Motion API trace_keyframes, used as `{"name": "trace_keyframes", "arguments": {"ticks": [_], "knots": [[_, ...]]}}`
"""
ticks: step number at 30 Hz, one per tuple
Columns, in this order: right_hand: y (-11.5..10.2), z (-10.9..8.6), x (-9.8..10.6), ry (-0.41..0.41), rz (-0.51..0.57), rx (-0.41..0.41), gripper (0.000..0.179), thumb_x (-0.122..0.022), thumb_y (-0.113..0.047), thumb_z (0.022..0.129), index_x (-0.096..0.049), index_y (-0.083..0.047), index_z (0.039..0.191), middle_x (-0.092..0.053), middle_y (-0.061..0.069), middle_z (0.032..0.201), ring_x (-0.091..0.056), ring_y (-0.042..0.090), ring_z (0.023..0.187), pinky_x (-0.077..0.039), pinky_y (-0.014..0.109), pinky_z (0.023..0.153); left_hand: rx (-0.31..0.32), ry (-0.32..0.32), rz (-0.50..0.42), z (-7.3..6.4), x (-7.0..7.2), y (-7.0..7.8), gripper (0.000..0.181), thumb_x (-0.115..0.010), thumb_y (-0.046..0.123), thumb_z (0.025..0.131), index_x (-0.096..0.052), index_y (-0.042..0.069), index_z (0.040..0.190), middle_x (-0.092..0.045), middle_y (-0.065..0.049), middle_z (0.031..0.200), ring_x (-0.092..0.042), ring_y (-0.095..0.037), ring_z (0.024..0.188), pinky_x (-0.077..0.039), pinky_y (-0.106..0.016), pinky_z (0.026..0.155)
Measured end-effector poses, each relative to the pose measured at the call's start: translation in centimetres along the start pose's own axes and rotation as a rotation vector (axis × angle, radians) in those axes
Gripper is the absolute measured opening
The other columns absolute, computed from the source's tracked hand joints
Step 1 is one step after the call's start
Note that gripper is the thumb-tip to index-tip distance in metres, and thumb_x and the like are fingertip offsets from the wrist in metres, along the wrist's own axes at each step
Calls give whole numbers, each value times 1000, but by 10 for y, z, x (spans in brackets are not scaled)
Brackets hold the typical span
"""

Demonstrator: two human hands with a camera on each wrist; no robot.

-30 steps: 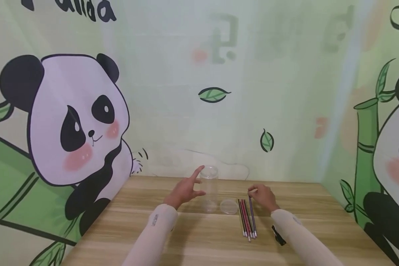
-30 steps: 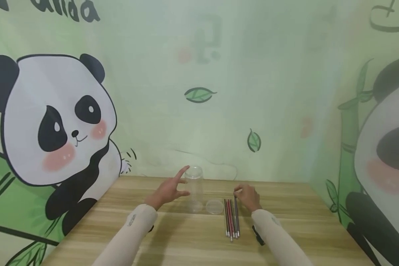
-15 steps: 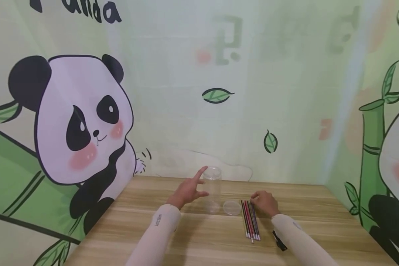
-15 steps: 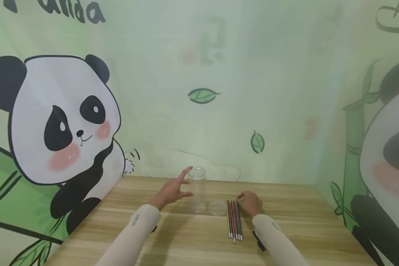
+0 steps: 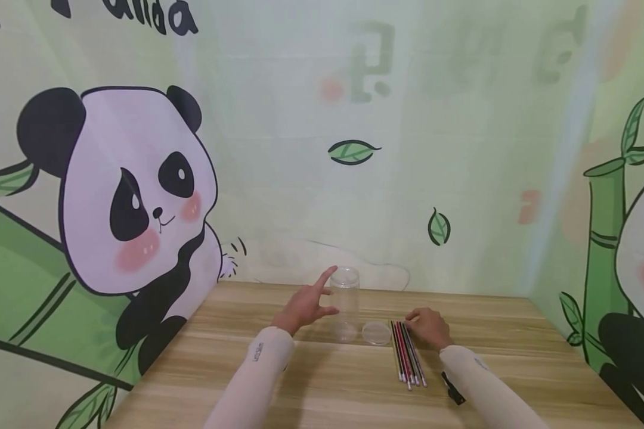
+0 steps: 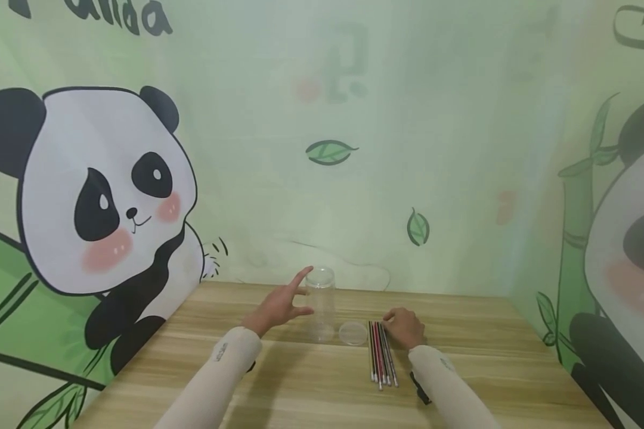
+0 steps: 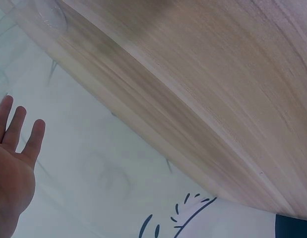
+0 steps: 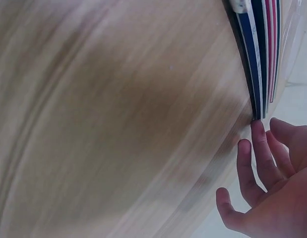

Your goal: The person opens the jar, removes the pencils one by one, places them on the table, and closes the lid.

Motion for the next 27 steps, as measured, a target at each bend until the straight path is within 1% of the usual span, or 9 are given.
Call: {"name": "trace_keyframes", "arguments": {"ticks": [3,5,8,12,16,19,22,27], "knots": [[-2,0,-1,0,-7,14,19,-75,-19,92,-78,-4,102,-76,18,104,-69,30,88,-51,41,65,4,-3,2,0,-1,-2,103,-84,31,89,-16,29,166,-69,-12,134,-63,-41,126,-44,-59,111],[-3,3,-3,5,-12,25,18,-74,-18,92,-78,-3,102,-76,16,102,-70,30,88,-53,43,67,5,-2,-3,0,-2,-4,103,-84,31,89,-16,29,166,-69,-12,134,-63,-41,126,-44,-59,111],[-8,7,-6,28,-6,81,17,-74,-15,92,-78,-1,101,-77,15,98,-72,31,88,-56,45,71,-3,1,-12,1,-2,-5,103,-84,29,89,-16,28,166,-69,-14,134,-63,-41,125,-45,-59,110],[-23,11,-10,37,40,179,16,-74,-13,94,-76,0,102,-78,14,98,-74,33,91,-59,47,79,-10,2,-6,1,-1,-5,103,-84,29,89,-16,27,166,-69,-15,134,-64,-41,124,-46,-58,109],[-36,14,-20,-14,68,229,17,-73,-15,98,-76,-1,107,-78,12,103,-74,33,99,-58,51,88,0,0,-3,3,-1,-6,103,-84,29,90,-14,29,166,-68,-13,136,-64,-41,125,-46,-57,110],[-40,15,-31,-71,58,233,23,-73,-23,98,-75,-5,111,-78,11,107,-72,34,107,-55,54,94,6,-1,-4,4,-2,-7,104,-83,30,90,-13,32,166,-68,-11,136,-63,-41,126,-46,-58,109],[-42,13,-40,-118,33,245,31,-75,-32,97,-75,-7,115,-77,12,112,-71,34,110,-54,55,95,-1,-1,0,4,-2,-7,104,-84,31,90,-13,32,166,-69,-11,135,-63,-42,125,-46,-58,109],[-43,5,-48,-158,-24,265,46,-79,-44,91,-75,-7,119,-76,12,117,-69,34,111,-53,55,95,-16,-6,12,3,-3,-5,104,-84,32,90,-14,30,166,-69,-10,135,-64,-42,123,-46,-57,109]]}}
Point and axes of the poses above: each hand's wrist, its own z-axis towards the middle knuckle, its own x-axis out of the back of the hand, y = z × x, the point moved 9 cm from there along z, towards the middle knuckle
